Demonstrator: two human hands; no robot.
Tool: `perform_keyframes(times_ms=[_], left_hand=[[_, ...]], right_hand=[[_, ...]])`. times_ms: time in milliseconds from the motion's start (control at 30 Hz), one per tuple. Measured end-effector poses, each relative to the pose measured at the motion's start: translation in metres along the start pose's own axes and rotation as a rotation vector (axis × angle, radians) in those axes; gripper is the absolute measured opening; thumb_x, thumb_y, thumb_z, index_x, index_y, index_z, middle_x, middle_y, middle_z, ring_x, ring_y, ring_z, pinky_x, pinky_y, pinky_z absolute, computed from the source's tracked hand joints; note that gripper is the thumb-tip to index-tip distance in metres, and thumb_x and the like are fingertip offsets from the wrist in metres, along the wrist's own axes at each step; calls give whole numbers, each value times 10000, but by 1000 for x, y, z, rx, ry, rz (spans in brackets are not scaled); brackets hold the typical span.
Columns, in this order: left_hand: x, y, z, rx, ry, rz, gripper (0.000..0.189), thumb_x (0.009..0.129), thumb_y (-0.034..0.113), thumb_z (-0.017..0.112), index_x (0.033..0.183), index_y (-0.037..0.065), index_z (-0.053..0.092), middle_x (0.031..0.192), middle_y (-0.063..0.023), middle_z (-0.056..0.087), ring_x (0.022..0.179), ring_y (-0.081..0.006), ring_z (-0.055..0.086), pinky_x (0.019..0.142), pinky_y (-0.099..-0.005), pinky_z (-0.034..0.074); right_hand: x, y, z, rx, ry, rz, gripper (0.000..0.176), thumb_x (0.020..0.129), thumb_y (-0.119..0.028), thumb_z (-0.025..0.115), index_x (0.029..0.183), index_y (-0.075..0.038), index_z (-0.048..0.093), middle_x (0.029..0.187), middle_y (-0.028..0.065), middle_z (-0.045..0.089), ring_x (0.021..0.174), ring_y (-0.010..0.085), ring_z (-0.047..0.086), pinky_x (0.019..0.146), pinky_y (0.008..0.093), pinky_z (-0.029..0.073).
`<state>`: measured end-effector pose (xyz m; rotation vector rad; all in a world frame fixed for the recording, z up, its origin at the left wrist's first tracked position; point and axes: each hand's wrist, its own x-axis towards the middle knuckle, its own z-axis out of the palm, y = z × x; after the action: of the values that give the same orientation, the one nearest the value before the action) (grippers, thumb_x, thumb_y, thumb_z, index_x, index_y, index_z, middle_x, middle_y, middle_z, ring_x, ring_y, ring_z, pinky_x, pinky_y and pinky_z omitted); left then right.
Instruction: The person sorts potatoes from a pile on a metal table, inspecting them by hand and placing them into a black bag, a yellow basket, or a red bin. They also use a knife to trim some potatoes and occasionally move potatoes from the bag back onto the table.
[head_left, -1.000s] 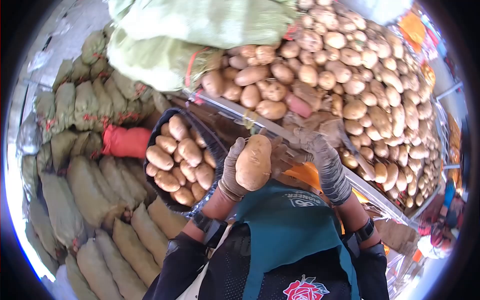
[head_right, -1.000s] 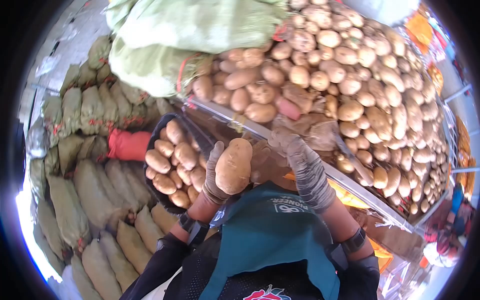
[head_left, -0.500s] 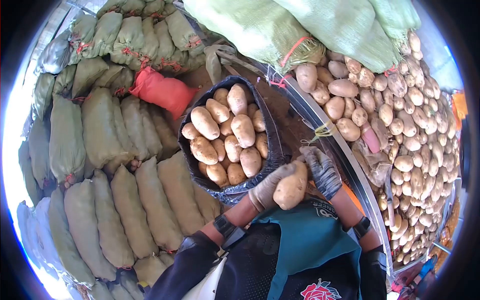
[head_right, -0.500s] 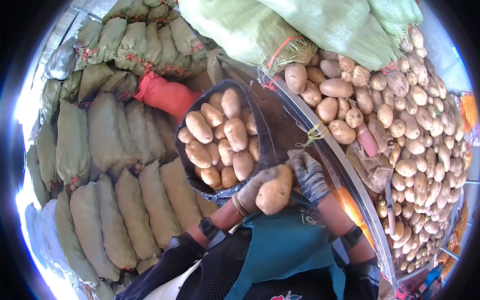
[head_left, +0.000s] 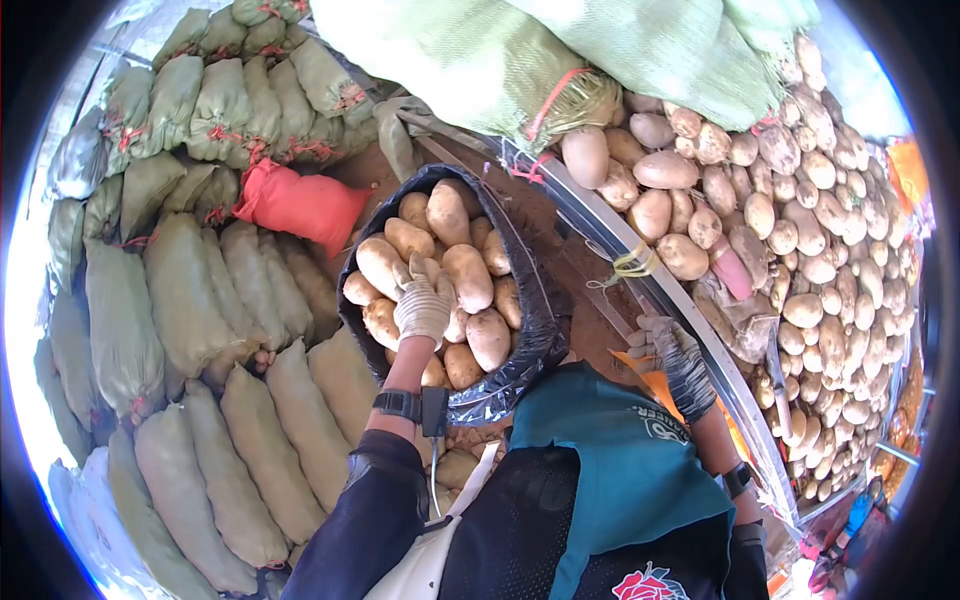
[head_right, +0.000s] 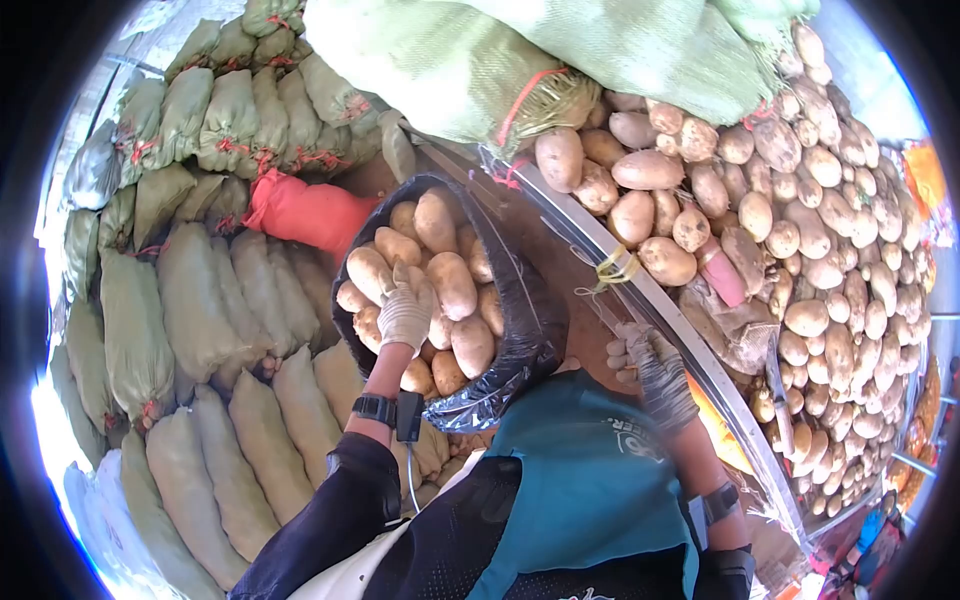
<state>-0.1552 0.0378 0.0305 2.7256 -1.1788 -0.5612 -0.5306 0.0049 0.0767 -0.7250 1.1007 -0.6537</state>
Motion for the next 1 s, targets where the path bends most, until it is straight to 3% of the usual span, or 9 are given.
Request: perform_keyframes(times_ms=[167,233,300,333,467,700,800,900,1000], left_hand=[[7,-10,6,64,95,90,750,925,453,480,1525,64,252,1537,-319,235,1346,-489,375,1048,-473,430],[5,6,-9,-69,-156,-72,714,935,418,473,1499,25,280,1502,-329,301,1339,-502,373,1030,-490,432],[37,-46,45,1318,38,739,390,912,160,533,1290,69,565,1259,-145,587,1250,-363,507,1041,-636,340],[27,-28,34,1266,-66,617,342,924,181,540,1244,74,595,1244,-152,583,1238,-361,512,1059,-570,348],[36,-40,22,214,-103,27,835,946,550,415,1545,46,125,1204,-282,615,1028,-407,645,807,-503,545],[-28,31,28,136,429,171,416,977,279,506,1290,6,536,1100,-190,577,923,-317,587,844,-393,502],[-68,72,43,421,484,286,555,982,363,506,1372,-26,444,1143,-208,565,868,-317,589,723,-404,526],[-106,117,66,-4,540,783,540,947,89,559,1449,15,376,1441,-186,437,1356,-322,386,1121,-409,326],[-170,181,64,-165,438,875,584,901,53,602,1445,33,391,1493,-217,381,1396,-379,333,1163,-453,268]], right_hand=[[-15,13,-35,-47,99,-27,392,985,-369,583,1208,-46,585,964,65,662,835,106,641,665,208,516],[-19,29,-54,-139,114,-51,488,998,-447,520,1254,-33,551,1025,127,685,844,190,684,680,308,575],[-31,30,-58,-241,84,-222,421,996,-405,540,1222,-52,578,988,96,677,834,185,677,669,296,567],[-33,33,-66,-170,101,-157,384,1001,-379,539,1206,-59,590,958,72,666,839,171,663,679,286,560],[-73,46,-106,-220,129,-334,427,1008,-375,531,1284,-50,548,1027,70,659,944,161,638,815,289,524],[-189,32,-204,-145,401,-270,401,968,-255,614,1290,-28,539,1069,75,665,951,151,640,833,291,525],[-223,38,-279,-551,831,-357,461,889,-209,693,1281,-19,543,1041,116,665,882,206,646,802,330,527],[-244,19,-317,-1011,1069,-297,606,793,-191,752,1323,-28,508,1164,192,610,939,323,642,860,416,520],[-229,36,-338,-1158,1024,-163,743,726,-219,782,1376,-49,464,1373,231,481,1171,404,540,991,455,468]])
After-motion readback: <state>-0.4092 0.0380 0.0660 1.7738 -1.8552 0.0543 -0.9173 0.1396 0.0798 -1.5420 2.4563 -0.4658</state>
